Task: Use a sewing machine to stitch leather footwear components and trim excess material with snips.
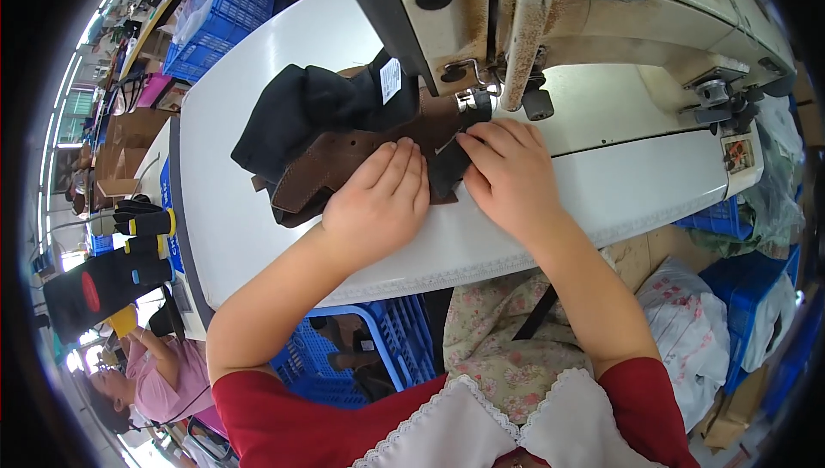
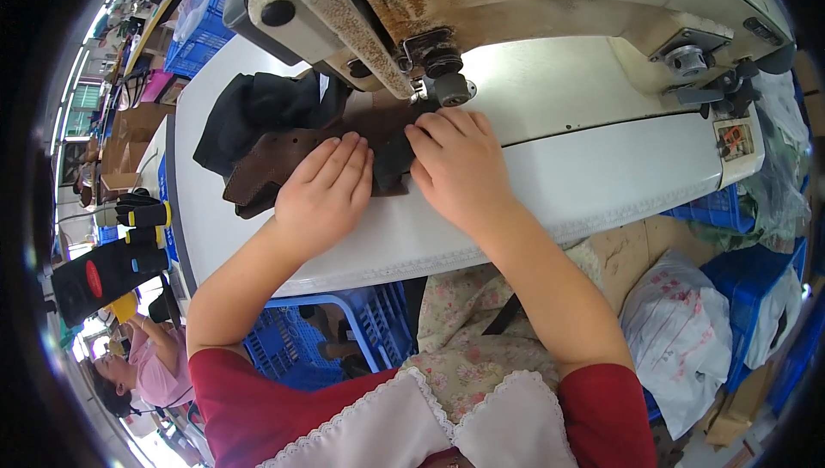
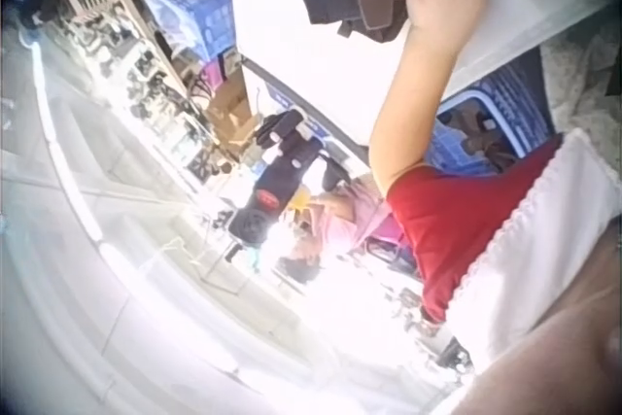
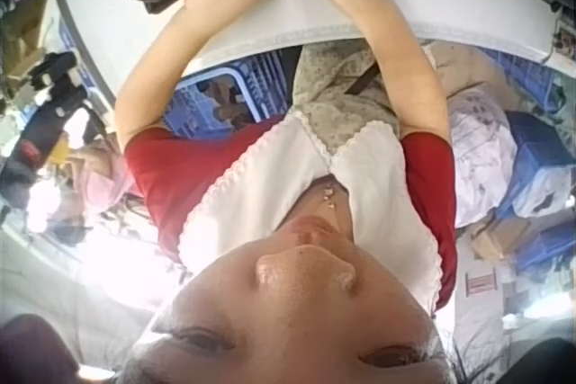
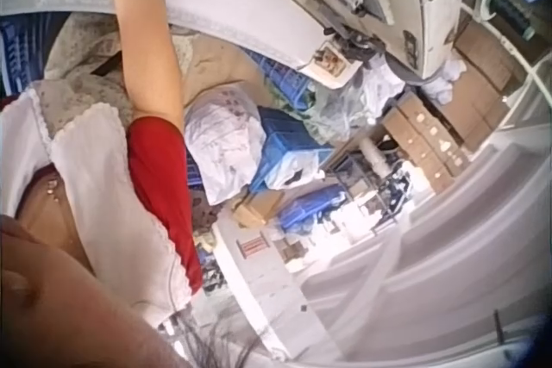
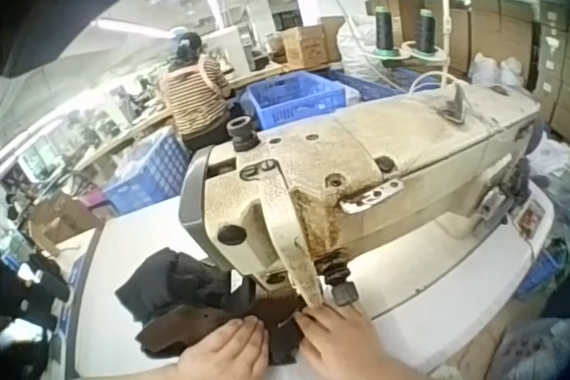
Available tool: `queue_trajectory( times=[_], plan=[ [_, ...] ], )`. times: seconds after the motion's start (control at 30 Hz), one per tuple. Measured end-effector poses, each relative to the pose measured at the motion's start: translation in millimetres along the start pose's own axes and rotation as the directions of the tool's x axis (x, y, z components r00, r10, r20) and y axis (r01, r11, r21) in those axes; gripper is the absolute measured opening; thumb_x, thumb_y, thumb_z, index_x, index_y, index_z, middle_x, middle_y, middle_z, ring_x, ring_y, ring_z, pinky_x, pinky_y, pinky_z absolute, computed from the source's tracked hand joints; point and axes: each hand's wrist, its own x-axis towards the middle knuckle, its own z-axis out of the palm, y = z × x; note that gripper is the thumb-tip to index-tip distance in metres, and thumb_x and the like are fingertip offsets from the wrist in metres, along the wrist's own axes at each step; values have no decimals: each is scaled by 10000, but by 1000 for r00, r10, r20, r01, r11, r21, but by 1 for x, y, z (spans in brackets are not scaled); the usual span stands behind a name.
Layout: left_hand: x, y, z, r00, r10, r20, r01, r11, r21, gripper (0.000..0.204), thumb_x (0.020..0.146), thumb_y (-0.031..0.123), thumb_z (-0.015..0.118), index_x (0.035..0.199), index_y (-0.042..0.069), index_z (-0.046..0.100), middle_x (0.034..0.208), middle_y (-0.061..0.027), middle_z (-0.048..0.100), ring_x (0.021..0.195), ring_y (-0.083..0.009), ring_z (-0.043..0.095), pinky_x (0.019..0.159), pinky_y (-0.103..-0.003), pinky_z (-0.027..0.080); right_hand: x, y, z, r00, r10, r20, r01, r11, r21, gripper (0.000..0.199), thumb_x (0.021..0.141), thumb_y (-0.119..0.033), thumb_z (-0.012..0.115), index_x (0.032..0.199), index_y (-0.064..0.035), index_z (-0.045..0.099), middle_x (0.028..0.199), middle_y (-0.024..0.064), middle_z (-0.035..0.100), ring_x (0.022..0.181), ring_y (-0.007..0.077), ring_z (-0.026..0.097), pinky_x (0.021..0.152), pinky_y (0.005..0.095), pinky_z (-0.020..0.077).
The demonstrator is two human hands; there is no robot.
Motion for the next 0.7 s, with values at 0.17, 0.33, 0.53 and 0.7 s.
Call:
queue_trajectory(
  times=[0.17,0.33,0.53,0.7],
  plan=[
    [2,5,0,1000,-29,0,29,1000,13,330,692,128,588,961,-39,682,1066,-154,689,1068,-261,648,978,-369,487,-3,1,0,1000,-10,-2,10,999,43,256,705,-90,679,953,-29,695,998,59,653,971,237,606,878,395,455],
    [8,16,-1,998,-55,14,55,998,11,339,699,139,579,968,-42,677,1067,-158,685,1070,-266,643,976,-374,482,-4,4,1,1000,-11,-3,11,1000,14,272,693,-85,671,957,-27,695,1006,70,659,990,251,605,888,400,454],
    [19,31,-1,989,-144,19,143,989,47,335,700,143,576,963,-38,678,1057,-156,686,1067,-267,638,980,-377,478,-5,7,4,1000,9,-7,-9,1000,0,315,690,-62,658,1000,-20,693,1061,97,662,1051,269,600,935,420,453],
    [27,45,4,967,-251,-29,253,963,97,290,716,129,588,939,-29,686,1014,-142,694,1045,-259,644,979,-372,478,-3,6,1,999,42,9,-42,999,2,334,686,-36,653,1018,-14,689,1081,100,661,1086,273,595,956,427,454]
  ],
)
